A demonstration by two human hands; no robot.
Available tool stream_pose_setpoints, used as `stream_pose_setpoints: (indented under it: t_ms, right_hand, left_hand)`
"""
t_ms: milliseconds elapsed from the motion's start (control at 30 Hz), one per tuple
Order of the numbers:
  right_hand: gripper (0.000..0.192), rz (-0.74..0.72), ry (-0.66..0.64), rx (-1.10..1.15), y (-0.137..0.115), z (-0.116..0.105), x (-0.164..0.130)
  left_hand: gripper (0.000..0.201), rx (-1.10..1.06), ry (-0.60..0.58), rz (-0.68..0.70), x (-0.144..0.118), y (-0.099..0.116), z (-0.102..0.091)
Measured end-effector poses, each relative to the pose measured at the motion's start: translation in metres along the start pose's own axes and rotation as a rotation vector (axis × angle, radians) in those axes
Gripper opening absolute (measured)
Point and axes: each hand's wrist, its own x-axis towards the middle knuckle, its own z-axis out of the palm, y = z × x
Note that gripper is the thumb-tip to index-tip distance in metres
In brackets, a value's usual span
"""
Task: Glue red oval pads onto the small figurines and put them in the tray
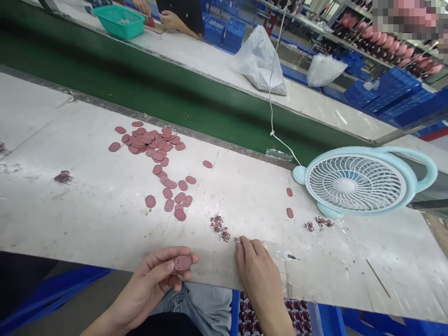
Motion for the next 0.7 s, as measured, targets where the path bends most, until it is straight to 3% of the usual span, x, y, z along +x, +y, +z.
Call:
stream_pose_setpoints:
  t_ms: [100,233,333,467,700]
  right_hand:
    - [0.033,0.060,0.062,0.190,-0.008,-0.010,-0.009]
    - [0.018,0.182,0.066,0.919,-0.044,-0.024,-0.031]
    - [0.012,0.295,0.066,1.240,-0.077,-0.025,-0.041]
    - [0.008,0.254,0.049,1.265,-0.098,-0.023,-0.039]
    - [0.008,0.175,0.081,1.136,-0.098,-0.025,-0.035]
  left_hand:
    - [0.025,0.030,-0.021,0.033,0.000,-0.004,0.000]
    - [0.027,0.101,-0.065,0.094,-0.002,-0.008,0.004]
    - [0.026,0.162,-0.077,0.097,-0.005,-0.009,0.008]
    - [0.024,0.170,-0.099,0.080,-0.009,-0.008,0.014]
    - [0.023,0.152,-0.127,0.094,-0.011,-0.009,0.015]
